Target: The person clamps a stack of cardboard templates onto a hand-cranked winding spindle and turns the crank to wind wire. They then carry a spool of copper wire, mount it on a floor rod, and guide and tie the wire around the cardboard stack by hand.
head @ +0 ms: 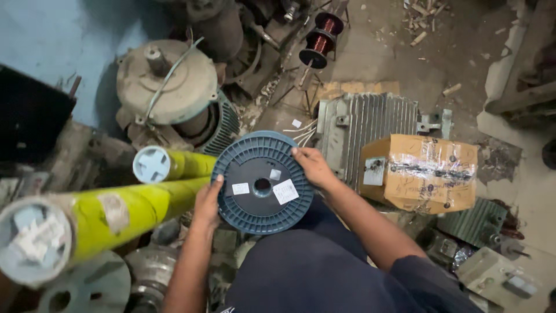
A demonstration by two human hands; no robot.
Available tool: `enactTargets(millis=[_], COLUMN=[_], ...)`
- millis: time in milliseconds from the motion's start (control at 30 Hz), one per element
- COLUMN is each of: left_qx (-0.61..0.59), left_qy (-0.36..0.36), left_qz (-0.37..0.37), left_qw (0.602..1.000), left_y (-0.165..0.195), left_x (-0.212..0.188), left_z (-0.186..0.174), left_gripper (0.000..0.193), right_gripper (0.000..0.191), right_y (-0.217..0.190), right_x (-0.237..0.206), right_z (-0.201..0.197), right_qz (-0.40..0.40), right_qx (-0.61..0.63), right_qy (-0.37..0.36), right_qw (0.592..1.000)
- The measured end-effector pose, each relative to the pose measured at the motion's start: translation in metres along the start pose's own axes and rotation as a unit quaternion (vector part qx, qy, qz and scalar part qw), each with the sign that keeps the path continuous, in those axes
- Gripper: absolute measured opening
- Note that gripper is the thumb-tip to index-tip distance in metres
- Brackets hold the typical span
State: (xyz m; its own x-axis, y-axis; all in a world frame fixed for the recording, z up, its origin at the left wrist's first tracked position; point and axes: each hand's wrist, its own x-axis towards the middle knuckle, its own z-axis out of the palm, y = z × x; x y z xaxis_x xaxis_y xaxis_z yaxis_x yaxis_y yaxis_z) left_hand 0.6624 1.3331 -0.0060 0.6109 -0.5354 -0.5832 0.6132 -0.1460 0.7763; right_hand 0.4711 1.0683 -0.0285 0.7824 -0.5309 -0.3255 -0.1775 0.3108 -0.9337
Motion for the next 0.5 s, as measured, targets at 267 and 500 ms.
enactTargets(millis=[267, 500], left_qx=[0.057, 0.090], left_qy=[0.000, 0.054], left_qz=[0.070, 0.133], left_qw=[0.996, 0.985], left_y=[0.074, 0.152], left_x=[0.118, 0.210], left_z=[0.046, 0.110], left_gripper=[0.046, 0.045], right_gripper=[0.036, 0.037], right_y=[-0.020, -0.043], right_x=[0.112, 0.164], right_z=[-0.035, -0.097], right_qz=[0.051, 0.040], right_qx=[0.218, 0.132], right_qy=[0.009, -0.001], right_qw=[0.975, 0.990])
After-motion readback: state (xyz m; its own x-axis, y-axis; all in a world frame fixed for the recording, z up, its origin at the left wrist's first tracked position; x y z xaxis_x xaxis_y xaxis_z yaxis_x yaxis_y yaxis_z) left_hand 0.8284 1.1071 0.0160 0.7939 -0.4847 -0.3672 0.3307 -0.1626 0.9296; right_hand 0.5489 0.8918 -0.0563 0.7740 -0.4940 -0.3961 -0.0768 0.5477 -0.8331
